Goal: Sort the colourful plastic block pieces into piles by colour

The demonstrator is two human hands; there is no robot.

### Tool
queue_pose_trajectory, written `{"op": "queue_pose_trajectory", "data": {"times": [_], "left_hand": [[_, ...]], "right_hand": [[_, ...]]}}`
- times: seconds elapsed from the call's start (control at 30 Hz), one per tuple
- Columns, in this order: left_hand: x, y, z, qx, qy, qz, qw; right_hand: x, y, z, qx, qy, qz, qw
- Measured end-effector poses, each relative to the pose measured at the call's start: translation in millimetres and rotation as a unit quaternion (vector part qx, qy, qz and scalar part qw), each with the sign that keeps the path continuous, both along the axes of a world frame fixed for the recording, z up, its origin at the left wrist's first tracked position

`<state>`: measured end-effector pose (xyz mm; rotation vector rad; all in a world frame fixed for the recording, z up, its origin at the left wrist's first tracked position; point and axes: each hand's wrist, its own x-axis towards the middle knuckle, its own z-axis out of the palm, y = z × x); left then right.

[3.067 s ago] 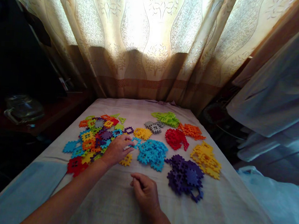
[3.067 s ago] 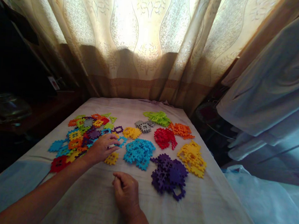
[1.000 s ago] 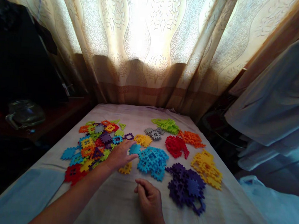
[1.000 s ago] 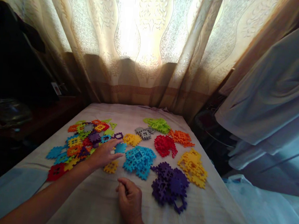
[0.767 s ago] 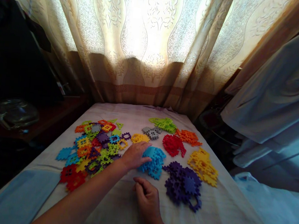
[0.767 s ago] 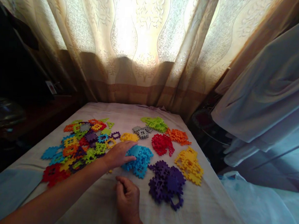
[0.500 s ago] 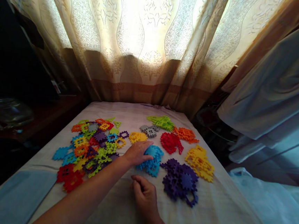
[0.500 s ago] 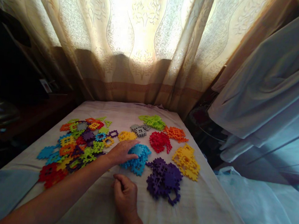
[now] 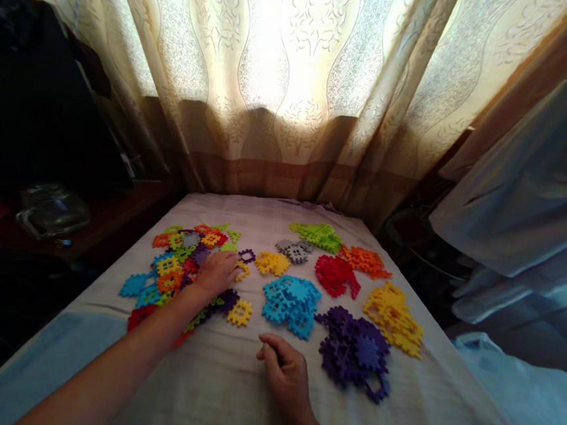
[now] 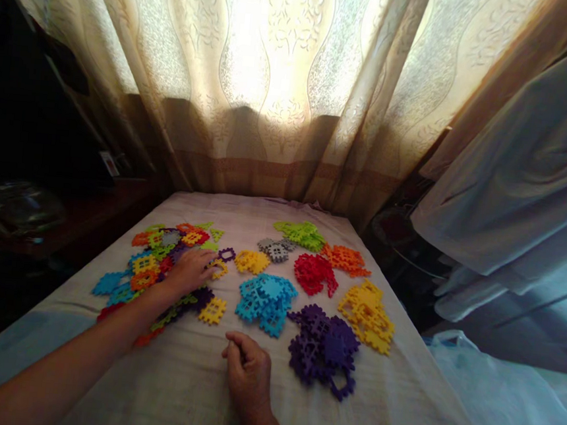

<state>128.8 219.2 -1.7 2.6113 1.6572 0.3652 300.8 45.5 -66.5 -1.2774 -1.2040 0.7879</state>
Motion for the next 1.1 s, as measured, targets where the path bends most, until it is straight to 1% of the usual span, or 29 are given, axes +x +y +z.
{"op": "queue_pose_trajectory", "data": {"times": [0.07,0.13,0.27,0.37,0.5,0.7,0.8,0.87,0.93,1.0,1.1], "left_hand": [[-15,13,3.2,-0.002,0.028,0.036,0.999],[-25,23,4.2,-0.017,0.054,0.063,0.996],[-31,34,2.2,-0.051,0.091,0.091,0.99],[-30,35,1.2,-0.059,0.105,0.096,0.988],[-27,32,2.9,-0.044,0.108,0.083,0.99],[-26,25,12.5,-0.014,0.077,0.08,0.994],[-17,17,17.3,-0.002,0.041,0.066,0.997],[-4,8,15.8,-0.004,0.012,0.037,0.999],[14,-5,9.4,-0.016,-0.016,-0.005,1.0],[33,-18,-0.1,-0.03,-0.04,-0.039,0.998],[52,-33,-14.0,-0.045,-0.064,-0.062,0.995]], "right_hand": [[0,0,0.1,0.001,-0.004,0.001,1.0],[0,0,0.1,0.003,-0.009,0.001,1.0],[0,0,0.3,0.001,-0.011,0.001,1.0],[0,0,0.5,0.0,-0.013,0.006,1.0],[0,1,0.8,0.001,-0.013,0.008,1.0],[-1,2,3.0,0.006,-0.013,0.006,1.0],[-1,1,4.1,0.005,-0.016,0.008,1.0],[0,1,4.3,0.003,-0.017,0.007,1.0],[0,0,3.8,0.001,-0.016,0.009,1.0],[0,1,2.8,0.003,-0.015,0.013,1.0],[0,1,1.4,0.007,-0.013,0.017,1.0]]}}
